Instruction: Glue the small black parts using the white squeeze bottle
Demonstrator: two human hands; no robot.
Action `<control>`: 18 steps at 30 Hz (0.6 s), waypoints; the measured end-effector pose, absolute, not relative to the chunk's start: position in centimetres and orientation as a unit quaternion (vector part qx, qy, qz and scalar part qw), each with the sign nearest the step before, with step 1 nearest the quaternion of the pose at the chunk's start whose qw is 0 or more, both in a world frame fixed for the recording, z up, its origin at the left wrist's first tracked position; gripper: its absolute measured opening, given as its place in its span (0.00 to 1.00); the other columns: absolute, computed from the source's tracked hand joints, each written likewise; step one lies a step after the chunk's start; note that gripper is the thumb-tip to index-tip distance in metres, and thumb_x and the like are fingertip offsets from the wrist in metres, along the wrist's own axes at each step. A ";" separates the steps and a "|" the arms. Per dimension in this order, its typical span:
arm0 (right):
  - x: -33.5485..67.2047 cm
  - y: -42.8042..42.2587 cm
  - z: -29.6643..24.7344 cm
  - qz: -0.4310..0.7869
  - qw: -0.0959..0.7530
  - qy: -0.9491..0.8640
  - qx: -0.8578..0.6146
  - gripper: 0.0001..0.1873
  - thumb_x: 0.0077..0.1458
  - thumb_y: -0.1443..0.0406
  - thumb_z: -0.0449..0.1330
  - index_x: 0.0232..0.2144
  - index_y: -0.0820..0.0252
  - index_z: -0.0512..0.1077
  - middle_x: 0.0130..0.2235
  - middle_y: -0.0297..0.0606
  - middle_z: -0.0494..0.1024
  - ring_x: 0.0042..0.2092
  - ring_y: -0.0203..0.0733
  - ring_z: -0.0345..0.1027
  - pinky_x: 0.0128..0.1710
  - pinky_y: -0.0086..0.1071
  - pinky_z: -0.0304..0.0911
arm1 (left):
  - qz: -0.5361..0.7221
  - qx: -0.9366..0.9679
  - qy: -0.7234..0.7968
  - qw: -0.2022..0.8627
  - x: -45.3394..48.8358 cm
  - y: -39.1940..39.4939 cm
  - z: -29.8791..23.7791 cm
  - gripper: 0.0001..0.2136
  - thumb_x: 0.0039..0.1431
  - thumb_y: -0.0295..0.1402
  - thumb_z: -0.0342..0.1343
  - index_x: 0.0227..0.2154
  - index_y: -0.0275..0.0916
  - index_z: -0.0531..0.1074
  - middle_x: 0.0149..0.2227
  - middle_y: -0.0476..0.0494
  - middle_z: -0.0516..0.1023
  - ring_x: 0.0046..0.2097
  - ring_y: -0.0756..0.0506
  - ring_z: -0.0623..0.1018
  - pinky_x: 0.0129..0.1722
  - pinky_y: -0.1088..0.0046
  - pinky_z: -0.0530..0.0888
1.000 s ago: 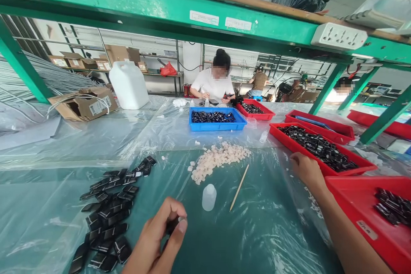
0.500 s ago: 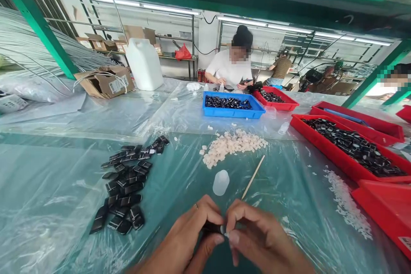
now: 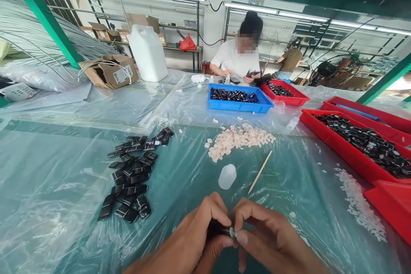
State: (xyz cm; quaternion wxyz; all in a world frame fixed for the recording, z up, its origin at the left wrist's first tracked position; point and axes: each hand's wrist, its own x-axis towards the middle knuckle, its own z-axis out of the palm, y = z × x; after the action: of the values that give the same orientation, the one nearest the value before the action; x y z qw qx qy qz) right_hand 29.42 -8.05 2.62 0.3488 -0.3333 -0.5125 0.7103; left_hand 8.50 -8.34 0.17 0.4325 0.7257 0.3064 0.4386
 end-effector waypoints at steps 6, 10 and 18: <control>29.0 -8.4 3.2 0.724 0.362 -0.479 -0.338 0.17 0.63 0.51 0.75 0.36 0.57 0.79 0.39 0.33 0.72 0.40 0.38 0.70 0.34 0.29 0.79 | 0.429 0.739 0.319 0.409 8.9 -8.8 0.0 0.12 0.82 0.46 0.45 0.41 0.49 0.62 0.36 0.55 0.66 0.31 0.50 0.69 0.30 0.73 0.64; 28.9 -8.6 2.5 0.752 0.369 -0.444 -0.319 0.17 0.61 0.53 0.77 0.35 0.57 0.79 0.38 0.33 0.72 0.40 0.38 0.71 0.33 0.27 0.79 | 0.429 0.725 0.323 0.432 8.7 -8.9 0.4 0.12 0.82 0.45 0.45 0.40 0.48 0.61 0.36 0.54 0.66 0.32 0.49 0.72 0.31 0.74 0.67; 29.1 -8.6 0.8 0.785 0.374 -0.415 -0.268 0.10 0.65 0.59 0.75 0.38 0.58 0.80 0.40 0.34 0.74 0.43 0.39 0.73 0.37 0.32 0.83 | 0.412 0.774 0.302 0.375 8.1 -8.3 -0.6 0.09 0.72 0.26 0.52 0.41 0.49 0.60 0.34 0.56 0.66 0.27 0.50 0.67 0.24 0.78 0.63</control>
State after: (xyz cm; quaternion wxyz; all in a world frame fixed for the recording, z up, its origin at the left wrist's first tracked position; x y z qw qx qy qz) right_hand 29.13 -8.62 0.83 0.3743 -0.2679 -0.4153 0.7846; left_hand 8.12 -8.31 -0.58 0.3751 0.7736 0.3015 0.4123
